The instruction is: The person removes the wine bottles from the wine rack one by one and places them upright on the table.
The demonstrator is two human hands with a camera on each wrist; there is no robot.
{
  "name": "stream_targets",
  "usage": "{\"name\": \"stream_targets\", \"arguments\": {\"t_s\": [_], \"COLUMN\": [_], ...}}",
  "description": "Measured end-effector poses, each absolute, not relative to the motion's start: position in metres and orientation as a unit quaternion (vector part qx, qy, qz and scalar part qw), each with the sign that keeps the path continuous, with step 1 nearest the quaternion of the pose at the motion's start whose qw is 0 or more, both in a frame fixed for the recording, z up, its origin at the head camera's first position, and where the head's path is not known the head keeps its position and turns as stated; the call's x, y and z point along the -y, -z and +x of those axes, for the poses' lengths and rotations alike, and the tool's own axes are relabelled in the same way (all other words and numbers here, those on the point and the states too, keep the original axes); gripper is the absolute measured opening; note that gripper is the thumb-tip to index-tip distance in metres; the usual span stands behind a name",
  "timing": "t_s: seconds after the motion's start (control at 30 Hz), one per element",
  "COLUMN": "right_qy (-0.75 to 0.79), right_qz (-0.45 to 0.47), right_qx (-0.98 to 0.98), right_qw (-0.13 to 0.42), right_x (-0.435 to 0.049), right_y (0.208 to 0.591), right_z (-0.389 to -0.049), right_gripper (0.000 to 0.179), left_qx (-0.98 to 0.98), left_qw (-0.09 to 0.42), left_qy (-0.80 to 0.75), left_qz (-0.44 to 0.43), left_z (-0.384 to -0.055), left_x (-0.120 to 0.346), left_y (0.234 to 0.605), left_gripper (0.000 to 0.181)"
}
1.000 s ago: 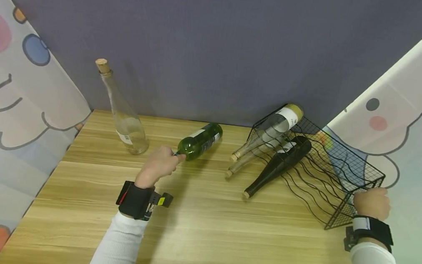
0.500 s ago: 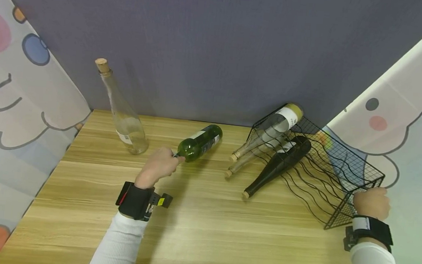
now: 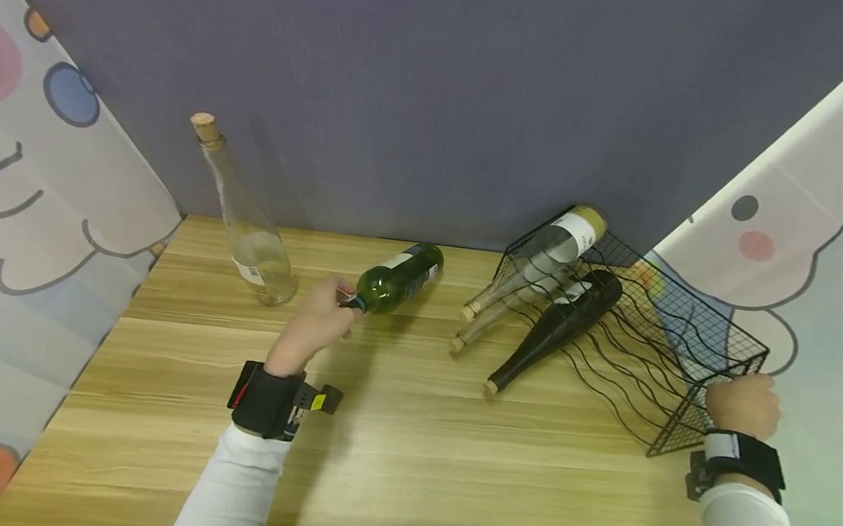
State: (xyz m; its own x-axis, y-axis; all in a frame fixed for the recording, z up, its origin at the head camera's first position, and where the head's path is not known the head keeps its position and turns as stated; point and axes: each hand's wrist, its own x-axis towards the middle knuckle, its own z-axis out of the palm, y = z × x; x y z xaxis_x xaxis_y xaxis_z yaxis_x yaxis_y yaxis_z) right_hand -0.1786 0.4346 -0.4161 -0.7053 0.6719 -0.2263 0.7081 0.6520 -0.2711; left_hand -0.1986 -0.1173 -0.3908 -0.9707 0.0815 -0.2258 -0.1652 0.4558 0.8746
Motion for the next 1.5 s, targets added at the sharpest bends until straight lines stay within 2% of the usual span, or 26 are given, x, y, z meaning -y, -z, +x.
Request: {"name": "stream_targets", "arguments": {"t_s": [0.37,0.57,0.87,0.93,1.17,1.4,1.5], "right_qy": [0.175,0.177,0.181,0.182,0.181,0.182,0.182], "right_qz": [0.38,0.38,0.379,0.38,0.382,0.38,0.38], "right_qx": [-0.907,-0.906,-0.906,-0.905,-0.905,-0.905,-0.906], "right_qw": [0.054,0.059,0.052,0.05,0.054,0.051,0.052], "right_x": [-0.43,-0.429,-0.429,-0.43,-0.429,-0.431,-0.431], "right_y": [0.412,0.412,0.413,0.413,0.414,0.413,0.412], "right_z": [-0.176,-0.176,-0.176,-0.177,-0.177,-0.177,-0.178], "right_gripper": [0.065,0.066,0.065,0.065,0.065,0.065,0.065], "left_qx": [-0.76,-0.648,-0.551,-0.537,-0.514,-0.35,-0.326], "left_qw": [-0.084,-0.154,-0.262,-0.277,-0.287,-0.197,-0.183], "left_qy": [-0.642,-0.74,-0.783,-0.789,-0.796,-0.91,-0.924], "left_qz": [-0.06,-0.097,-0.124,-0.116,-0.137,-0.106,-0.078], "left_z": [-0.204,-0.209,-0.217,-0.219,-0.223,-0.219,-0.218], "left_x": [0.117,0.116,0.118,0.119,0.123,0.131,0.133], "left_y": [0.403,0.423,0.437,0.439,0.442,0.442,0.443], "left_gripper": [0.038,0.04,0.016,0.016,0.023,0.013,0.013]}}
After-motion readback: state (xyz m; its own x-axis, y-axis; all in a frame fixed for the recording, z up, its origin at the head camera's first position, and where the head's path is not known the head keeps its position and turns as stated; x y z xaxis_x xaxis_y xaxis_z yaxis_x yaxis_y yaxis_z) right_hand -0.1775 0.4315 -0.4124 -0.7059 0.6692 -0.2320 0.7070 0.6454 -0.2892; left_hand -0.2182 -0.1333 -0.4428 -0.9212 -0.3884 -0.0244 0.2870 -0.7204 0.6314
